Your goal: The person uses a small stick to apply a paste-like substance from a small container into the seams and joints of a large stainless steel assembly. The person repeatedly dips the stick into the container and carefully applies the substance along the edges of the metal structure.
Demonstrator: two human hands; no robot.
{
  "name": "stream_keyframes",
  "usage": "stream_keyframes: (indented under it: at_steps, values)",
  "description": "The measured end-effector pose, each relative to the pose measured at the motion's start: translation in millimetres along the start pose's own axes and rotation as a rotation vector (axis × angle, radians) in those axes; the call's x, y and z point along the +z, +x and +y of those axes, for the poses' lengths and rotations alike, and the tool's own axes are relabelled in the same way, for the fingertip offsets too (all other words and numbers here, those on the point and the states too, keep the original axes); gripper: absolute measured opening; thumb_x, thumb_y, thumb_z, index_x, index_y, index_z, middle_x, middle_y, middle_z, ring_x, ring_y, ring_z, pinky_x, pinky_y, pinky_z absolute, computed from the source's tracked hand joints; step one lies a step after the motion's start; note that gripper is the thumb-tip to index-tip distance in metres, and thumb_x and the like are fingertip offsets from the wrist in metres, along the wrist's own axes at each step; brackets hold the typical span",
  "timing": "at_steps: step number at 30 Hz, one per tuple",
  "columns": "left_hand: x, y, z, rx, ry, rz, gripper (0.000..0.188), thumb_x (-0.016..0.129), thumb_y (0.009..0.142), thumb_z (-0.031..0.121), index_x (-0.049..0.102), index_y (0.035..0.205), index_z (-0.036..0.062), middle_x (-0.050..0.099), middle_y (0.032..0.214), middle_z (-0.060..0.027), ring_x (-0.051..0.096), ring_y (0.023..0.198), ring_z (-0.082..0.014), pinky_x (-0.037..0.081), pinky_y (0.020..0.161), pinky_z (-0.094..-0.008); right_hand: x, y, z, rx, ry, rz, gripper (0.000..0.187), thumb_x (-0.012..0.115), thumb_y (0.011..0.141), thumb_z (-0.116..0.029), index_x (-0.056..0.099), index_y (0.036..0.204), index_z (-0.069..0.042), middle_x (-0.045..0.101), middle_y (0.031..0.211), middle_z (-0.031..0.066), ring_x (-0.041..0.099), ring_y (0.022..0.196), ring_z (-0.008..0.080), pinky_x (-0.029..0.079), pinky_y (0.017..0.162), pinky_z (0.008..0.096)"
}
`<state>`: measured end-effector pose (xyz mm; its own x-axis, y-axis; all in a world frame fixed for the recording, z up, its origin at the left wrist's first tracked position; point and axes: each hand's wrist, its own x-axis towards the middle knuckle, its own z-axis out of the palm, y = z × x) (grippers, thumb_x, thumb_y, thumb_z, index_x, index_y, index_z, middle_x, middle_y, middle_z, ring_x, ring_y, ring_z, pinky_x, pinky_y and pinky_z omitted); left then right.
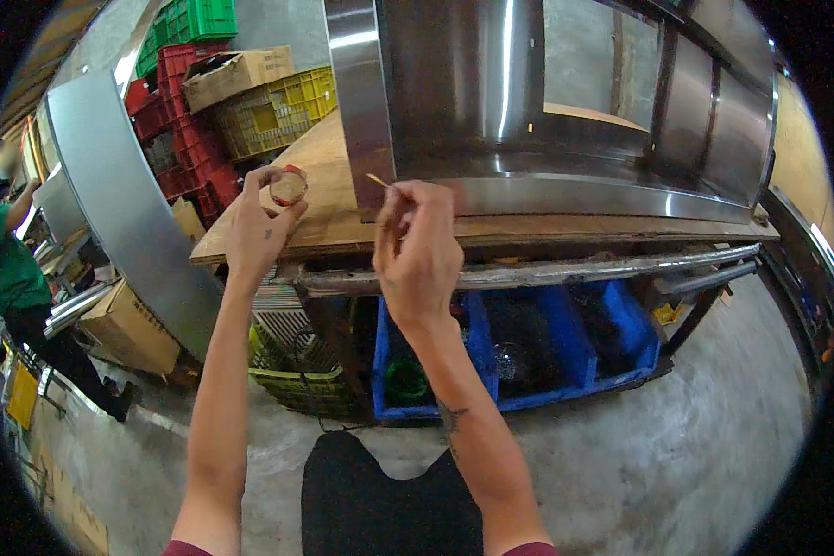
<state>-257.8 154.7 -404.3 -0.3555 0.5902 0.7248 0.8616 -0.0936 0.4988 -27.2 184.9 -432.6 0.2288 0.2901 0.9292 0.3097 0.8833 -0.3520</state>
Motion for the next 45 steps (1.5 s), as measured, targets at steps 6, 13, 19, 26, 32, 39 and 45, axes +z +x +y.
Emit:
stream_keyframes:
  at_steps: [6,13,19,26,32,39,45]
  values:
    - [-3.3,-0.1,4.8,0.061,-0.086,-0.005,0.057,0.087,0.097,0.025,0.059,0.146,0.0167,0.077,0.137,-0.0146,0.073,0.124,-0.0438,0.057,0.101,-0.0519,48.9,11.0,-24.4,-0.194,-0.045,-0.117,0.023,0.080,0.100,-0.006,0.071,0.121,-0.009,0.066,0.116,0.0117,0.078,0.090,0.0334,0.062,0.070,0.0448]
    - [-0.6,5.7,-6.0,0.097,-0.029,0.073,0.058,0.089,0.093,0.018,0.059,0.143,0.0144,0.078,0.116,-0.0090,0.069,0.081,-0.0249,0.055,0.077,-0.0420,88.7,16.9,-27.1,-0.181,-0.111,-0.281,0.010,0.072,0.106,-0.014,0.076,0.114,-0.009,0.064,0.114,0.0124,0.079,0.080,0.0347,0.064,0.067,0.0456]
    - [-5.3,2.0,-3.5,0.143,-0.043,0.033,0.061,0.087,0.093,0.011,0.055,0.146,0.0139,0.075,0.133,-0.0103,0.071,0.085,-0.0283,0.056,0.081,-0.0441,101.9,15.7,-16.7,-0.171,-0.196,-0.338,0.018,0.080,0.103,-0.016,0.081,0.120,-0.012,0.067,0.112,0.0093,0.077,0.081,0.0358,0.064,0.069,0.0451]
    - [-0.4,7.2,-5.2,0.073,-0.040,0.008,0.063,0.091,0.094,0.021,0.056,0.146,0.0148,0.074,0.140,-0.0131,0.076,0.108,-0.0357,0.058,0.093,-0.0468,67.6,22.6,-32.5,-0.198,-0.078,-0.246,0.014,0.074,0.104,-0.009,0.073,0.117,-0.007,0.066,0.118,0.0118,0.078,0.089,0.0363,0.063,0.073,0.0503]
    - [-2.9,5.9,1.5,0.009,0.029,-0.020,0.064,0.091,0.094,0.036,0.056,0.144,0.0155,0.075,0.141,-0.0151,0.074,0.126,-0.0423,0.056,0.101,-0.0514,-4.4,18.0,-2.1,-0.179,-0.051,-0.053,0.016,0.075,0.107,-0.005,0.066,0.121,-0.003,0.065,0.111,0.0143,0.072,0.093,0.0351,0.058,0.073,0.0452]
    - [0.5,8.3,4.4,-0.012,0.079,-0.008,0.067,0.092,0.093,0.039,0.057,0.146,0.0164,0.075,0.145,-0.0117,0.074,0.130,-0.0398,0.056,0.103,-0.0506,-9.0,-0.5,29.9,-0.143,-0.087,-0.140,0.019,0.074,0.109,-0.005,0.060,0.121,-0.002,0.065,0.108,0.0179,0.070,0.090,0.0359,0.056,0.076,0.0456]
    - [-0.1,6.4,4.4,0.001,0.056,-0.008,0.065,0.090,0.094,0.039,0.057,0.145,0.0156,0.076,0.144,-0.0135,0.073,0.130,-0.0397,0.056,0.104,-0.0493,-3.8,-5.8,33.7,-0.147,-0.119,-0.149,0.019,0.075,0.107,-0.003,0.059,0.119,-0.001,0.065,0.107,0.0187,0.070,0.091,0.0377,0.056,0.078,0.0477]
